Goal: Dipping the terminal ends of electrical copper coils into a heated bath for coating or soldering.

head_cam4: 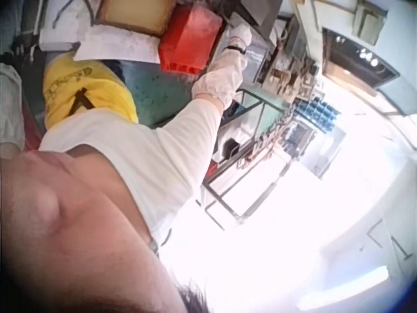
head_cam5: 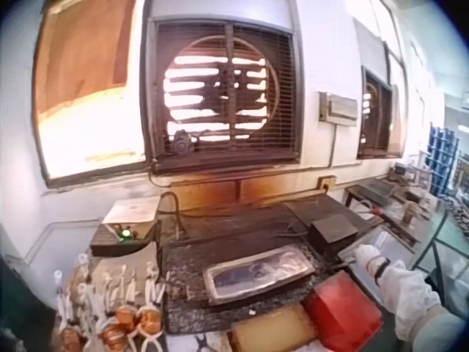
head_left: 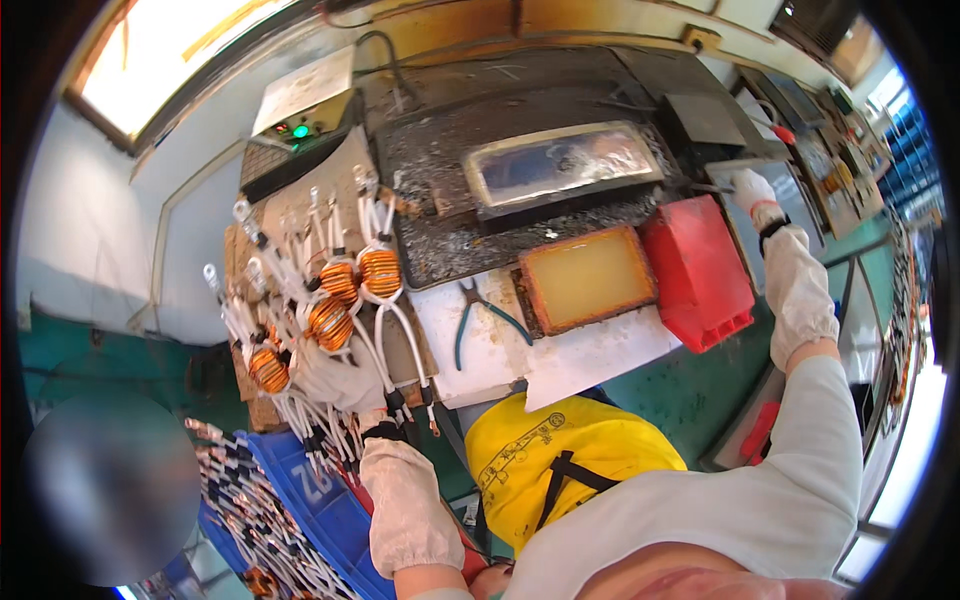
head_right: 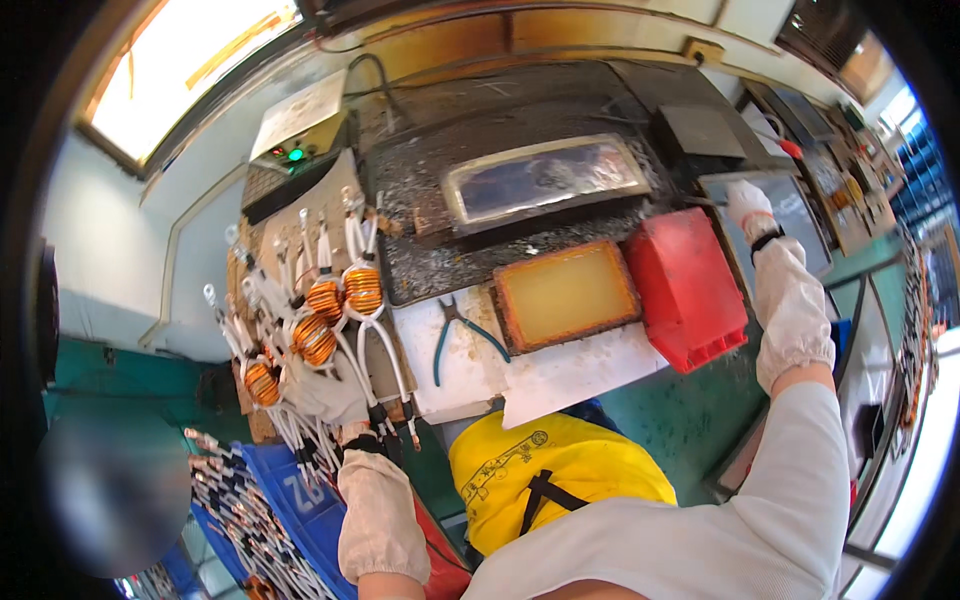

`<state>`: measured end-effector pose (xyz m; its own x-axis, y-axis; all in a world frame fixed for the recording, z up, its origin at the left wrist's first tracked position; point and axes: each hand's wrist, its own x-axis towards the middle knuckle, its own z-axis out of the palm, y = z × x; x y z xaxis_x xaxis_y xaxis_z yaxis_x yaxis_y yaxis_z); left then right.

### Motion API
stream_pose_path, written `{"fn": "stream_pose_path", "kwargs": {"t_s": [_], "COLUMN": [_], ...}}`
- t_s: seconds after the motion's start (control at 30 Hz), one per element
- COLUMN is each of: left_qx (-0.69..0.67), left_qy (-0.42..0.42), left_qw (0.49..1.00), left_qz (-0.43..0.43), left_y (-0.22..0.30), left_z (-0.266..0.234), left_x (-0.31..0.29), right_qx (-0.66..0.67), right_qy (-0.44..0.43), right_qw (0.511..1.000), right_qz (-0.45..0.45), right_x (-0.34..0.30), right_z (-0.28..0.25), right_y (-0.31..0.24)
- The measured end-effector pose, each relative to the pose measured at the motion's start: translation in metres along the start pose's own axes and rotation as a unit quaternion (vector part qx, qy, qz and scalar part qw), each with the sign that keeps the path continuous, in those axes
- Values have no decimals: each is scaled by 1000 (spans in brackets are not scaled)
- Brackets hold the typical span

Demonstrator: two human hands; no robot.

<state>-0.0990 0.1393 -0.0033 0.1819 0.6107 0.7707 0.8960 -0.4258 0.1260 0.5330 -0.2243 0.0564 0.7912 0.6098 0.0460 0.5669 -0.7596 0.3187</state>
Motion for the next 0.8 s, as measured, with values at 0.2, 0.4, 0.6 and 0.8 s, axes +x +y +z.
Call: {"fn": "stream_pose_path", "kwargs": {"t_s": [0.2,0.4,0.6,0.8], "left_qx": [7,-24,-56,-58], "left_qy": [28,36,52,51], "left_qw": [999,999,997,996], "left_qz": [-40,-15,-29,-34], "left_y": [6,-2,-2,-2], "left_z": [1,3,2,1], "left_x": [1,5,3,4], "right_qx": [111,517,559,378], "right_qy": [29,-128,120,338], "right_qw": [993,844,821,828], "right_qz": [-43,70,7,-238], "right_x": [11,9,20,-38], "right_z": [27,7,-57,-236], "right_y": [52,29,49,-156]}}
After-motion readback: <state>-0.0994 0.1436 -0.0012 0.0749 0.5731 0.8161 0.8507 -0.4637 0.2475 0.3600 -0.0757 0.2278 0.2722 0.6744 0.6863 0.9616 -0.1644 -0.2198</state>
